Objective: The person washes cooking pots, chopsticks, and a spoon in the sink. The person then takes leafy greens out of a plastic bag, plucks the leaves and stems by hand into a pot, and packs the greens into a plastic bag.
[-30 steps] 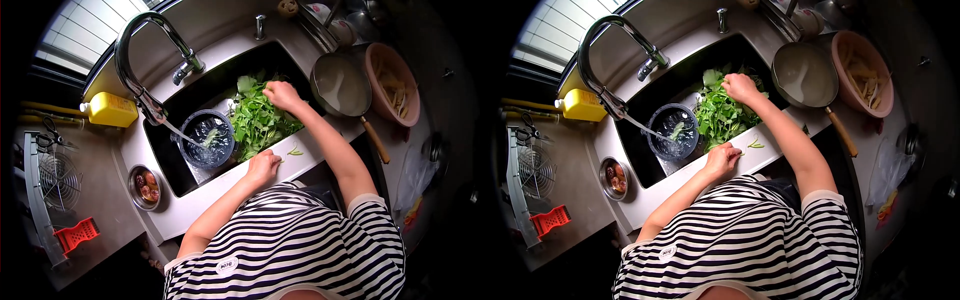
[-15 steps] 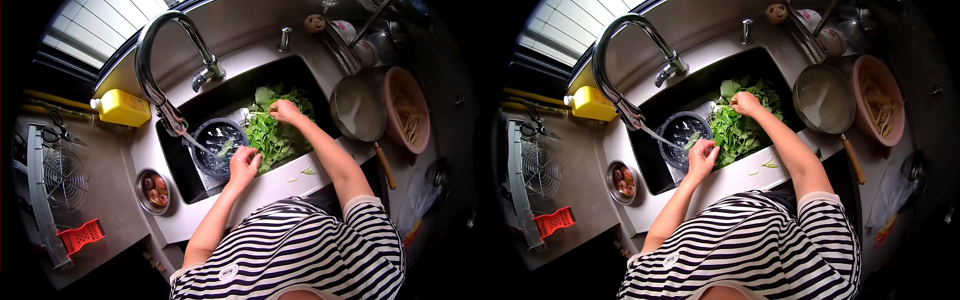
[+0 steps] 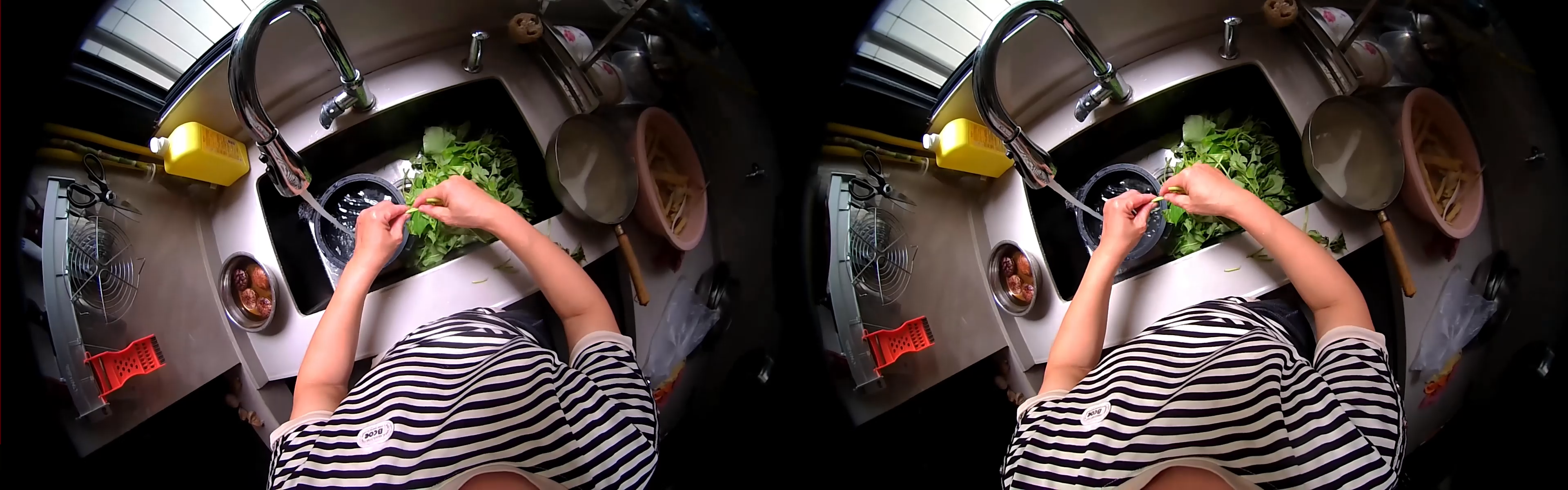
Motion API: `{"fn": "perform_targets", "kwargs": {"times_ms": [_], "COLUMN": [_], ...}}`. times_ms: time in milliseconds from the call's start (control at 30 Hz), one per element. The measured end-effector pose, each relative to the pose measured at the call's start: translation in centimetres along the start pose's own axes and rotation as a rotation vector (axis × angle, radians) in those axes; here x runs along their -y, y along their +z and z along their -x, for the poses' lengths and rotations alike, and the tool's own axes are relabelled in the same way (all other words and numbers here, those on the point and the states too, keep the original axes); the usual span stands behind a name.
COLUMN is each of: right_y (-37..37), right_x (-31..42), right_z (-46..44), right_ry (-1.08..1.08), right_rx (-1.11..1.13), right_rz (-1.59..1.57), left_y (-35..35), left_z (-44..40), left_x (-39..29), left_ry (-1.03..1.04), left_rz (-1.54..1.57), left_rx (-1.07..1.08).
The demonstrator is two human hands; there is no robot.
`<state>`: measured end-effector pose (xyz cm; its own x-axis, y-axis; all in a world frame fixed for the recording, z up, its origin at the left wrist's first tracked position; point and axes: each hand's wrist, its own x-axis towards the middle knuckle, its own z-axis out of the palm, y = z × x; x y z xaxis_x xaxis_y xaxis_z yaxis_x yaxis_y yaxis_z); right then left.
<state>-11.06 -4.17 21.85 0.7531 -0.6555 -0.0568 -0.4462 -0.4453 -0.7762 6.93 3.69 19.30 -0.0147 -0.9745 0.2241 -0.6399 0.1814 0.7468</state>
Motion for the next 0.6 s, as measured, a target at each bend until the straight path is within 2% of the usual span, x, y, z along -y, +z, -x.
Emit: {"fn": "perform_targets", "kwargs": {"times_ms": [33, 167, 267, 367, 467, 600], "right_y": [0.8, 0.3, 0.2, -0.1, 0.7, 2.7], "right_x": [-0.2, 1.5, 1.7, 1.7, 1.7, 1.3], "right_z": [-0.2, -0.3, -0.2, 0.3, 0.6, 0.7], "right_ry": [-0.04, -0.087, -0.106, -0.066, -0.106, -0.229], "right_rx": [-0.031, 0.091, 0.097, 0.165, 0.08, -0.255], "right_rz": [0.053, 0.3, 0.27, 0.096, 0.065, 0.082], "left_y": [0.0, -0.9, -1.0, -0.7, -0.6, 0.3], "left_z": [0.2, 0.4, 0.6, 0.9, 1.2, 1.3], "left_x": [0.0, -1.5, -2.2, -2.3, -2.9, -3.0], "left_ry": [0.017, 0.161, 0.179, 0.191, 0.106, -0.075], "left_rz": [-0.045, -0.294, -0.339, -0.325, -0.305, -0.109], "left_rx": [-0.006, 0.026, 0.061, 0.037, -0.021, -0.178]}}
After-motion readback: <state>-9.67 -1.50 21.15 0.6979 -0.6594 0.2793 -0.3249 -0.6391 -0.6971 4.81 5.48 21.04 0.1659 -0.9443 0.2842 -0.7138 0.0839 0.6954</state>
